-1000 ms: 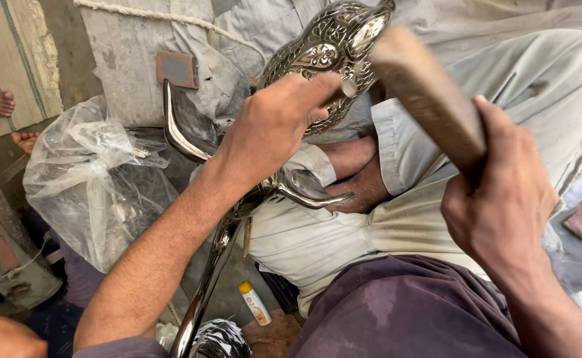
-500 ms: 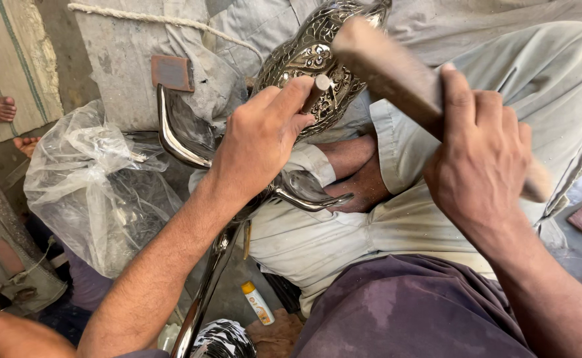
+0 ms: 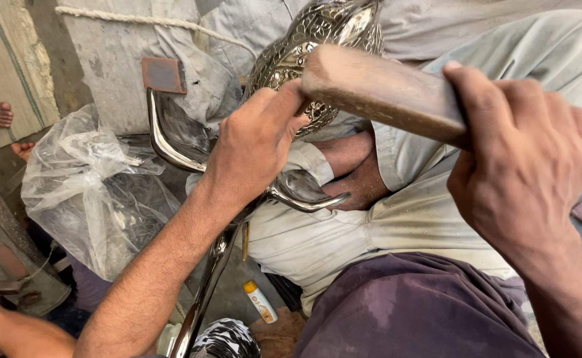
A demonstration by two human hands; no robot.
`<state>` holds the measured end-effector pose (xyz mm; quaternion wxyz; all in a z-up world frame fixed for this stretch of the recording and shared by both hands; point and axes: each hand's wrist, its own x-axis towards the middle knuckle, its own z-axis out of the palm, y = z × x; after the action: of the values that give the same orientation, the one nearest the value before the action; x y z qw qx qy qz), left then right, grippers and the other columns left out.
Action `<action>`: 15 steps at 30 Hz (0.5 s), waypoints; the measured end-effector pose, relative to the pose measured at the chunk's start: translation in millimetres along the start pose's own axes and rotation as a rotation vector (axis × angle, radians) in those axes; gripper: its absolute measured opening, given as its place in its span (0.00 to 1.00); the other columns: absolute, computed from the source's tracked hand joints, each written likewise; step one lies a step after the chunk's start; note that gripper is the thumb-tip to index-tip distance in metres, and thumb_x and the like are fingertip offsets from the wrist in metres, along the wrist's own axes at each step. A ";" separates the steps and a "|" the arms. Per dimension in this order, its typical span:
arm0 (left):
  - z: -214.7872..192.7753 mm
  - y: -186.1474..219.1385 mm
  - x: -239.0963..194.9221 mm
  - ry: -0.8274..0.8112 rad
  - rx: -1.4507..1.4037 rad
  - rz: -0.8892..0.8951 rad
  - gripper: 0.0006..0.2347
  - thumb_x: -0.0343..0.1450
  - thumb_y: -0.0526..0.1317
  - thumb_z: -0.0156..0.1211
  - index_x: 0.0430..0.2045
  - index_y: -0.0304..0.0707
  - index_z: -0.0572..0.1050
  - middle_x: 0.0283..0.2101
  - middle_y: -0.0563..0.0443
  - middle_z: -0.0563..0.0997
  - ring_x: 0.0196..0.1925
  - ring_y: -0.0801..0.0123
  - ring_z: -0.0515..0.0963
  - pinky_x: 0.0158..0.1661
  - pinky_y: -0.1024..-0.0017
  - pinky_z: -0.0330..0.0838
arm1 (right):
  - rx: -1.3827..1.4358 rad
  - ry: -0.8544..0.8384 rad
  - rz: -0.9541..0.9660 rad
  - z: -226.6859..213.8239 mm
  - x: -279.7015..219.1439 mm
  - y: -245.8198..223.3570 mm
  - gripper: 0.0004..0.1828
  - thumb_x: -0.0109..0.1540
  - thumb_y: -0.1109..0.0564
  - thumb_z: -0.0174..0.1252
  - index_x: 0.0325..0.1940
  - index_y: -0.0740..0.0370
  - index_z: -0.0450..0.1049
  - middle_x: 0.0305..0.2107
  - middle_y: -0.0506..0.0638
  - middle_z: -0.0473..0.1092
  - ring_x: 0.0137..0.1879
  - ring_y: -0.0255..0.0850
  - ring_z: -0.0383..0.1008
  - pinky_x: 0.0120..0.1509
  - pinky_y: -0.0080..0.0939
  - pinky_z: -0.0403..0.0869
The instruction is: The person uses a chisel and hammer to engrave intricate patterns onto a polished metal object shaped like a bird. They hold the chisel against the surface and strike it repeatedly to create detailed designs.
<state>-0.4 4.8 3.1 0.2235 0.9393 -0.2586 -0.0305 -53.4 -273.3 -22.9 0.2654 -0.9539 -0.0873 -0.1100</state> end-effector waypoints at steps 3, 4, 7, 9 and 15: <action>-0.9 1.5 -1.3 -0.003 -0.005 -0.018 0.17 0.74 0.33 0.66 0.57 0.40 0.69 0.37 0.43 0.75 0.36 0.51 0.81 0.34 0.58 0.75 | 0.508 0.000 0.177 0.7 0.3 -4.8 0.33 0.62 0.63 0.57 0.70 0.55 0.56 0.45 0.49 0.68 0.51 0.40 0.73 0.52 0.45 0.74; -0.4 2.1 -2.1 -0.007 -0.003 -0.018 0.17 0.74 0.33 0.66 0.57 0.40 0.69 0.37 0.43 0.75 0.36 0.50 0.81 0.34 0.58 0.74 | 0.516 -0.010 0.179 -0.1 -0.4 -4.3 0.33 0.62 0.63 0.57 0.70 0.55 0.56 0.45 0.48 0.69 0.51 0.41 0.73 0.52 0.45 0.74; -1.2 2.1 -0.1 -0.007 0.014 -0.010 0.18 0.74 0.33 0.67 0.57 0.40 0.68 0.36 0.43 0.75 0.36 0.50 0.81 0.34 0.58 0.75 | -0.260 -0.019 -0.127 0.2 0.9 -0.8 0.37 0.57 0.69 0.62 0.69 0.55 0.62 0.37 0.57 0.72 0.42 0.49 0.74 0.46 0.52 0.73; -0.9 3.5 -0.2 -0.011 0.021 -0.014 0.18 0.74 0.33 0.67 0.57 0.40 0.68 0.37 0.44 0.76 0.36 0.51 0.81 0.33 0.59 0.75 | 0.408 -0.030 0.123 1.8 -1.3 -0.1 0.34 0.62 0.64 0.59 0.72 0.57 0.58 0.43 0.50 0.70 0.50 0.43 0.74 0.54 0.46 0.73; -1.2 3.8 1.9 -0.039 0.048 0.006 0.18 0.75 0.33 0.67 0.58 0.40 0.68 0.35 0.46 0.75 0.33 0.59 0.81 0.31 0.62 0.77 | 0.350 -0.044 0.150 2.7 -2.2 4.1 0.35 0.61 0.62 0.59 0.70 0.58 0.55 0.40 0.51 0.70 0.44 0.43 0.74 0.48 0.45 0.72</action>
<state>-0.3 1.5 6.0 0.1958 0.9429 -0.2663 -0.0420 -54.2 -275.5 -27.7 0.4326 -0.8992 -0.0398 -0.0521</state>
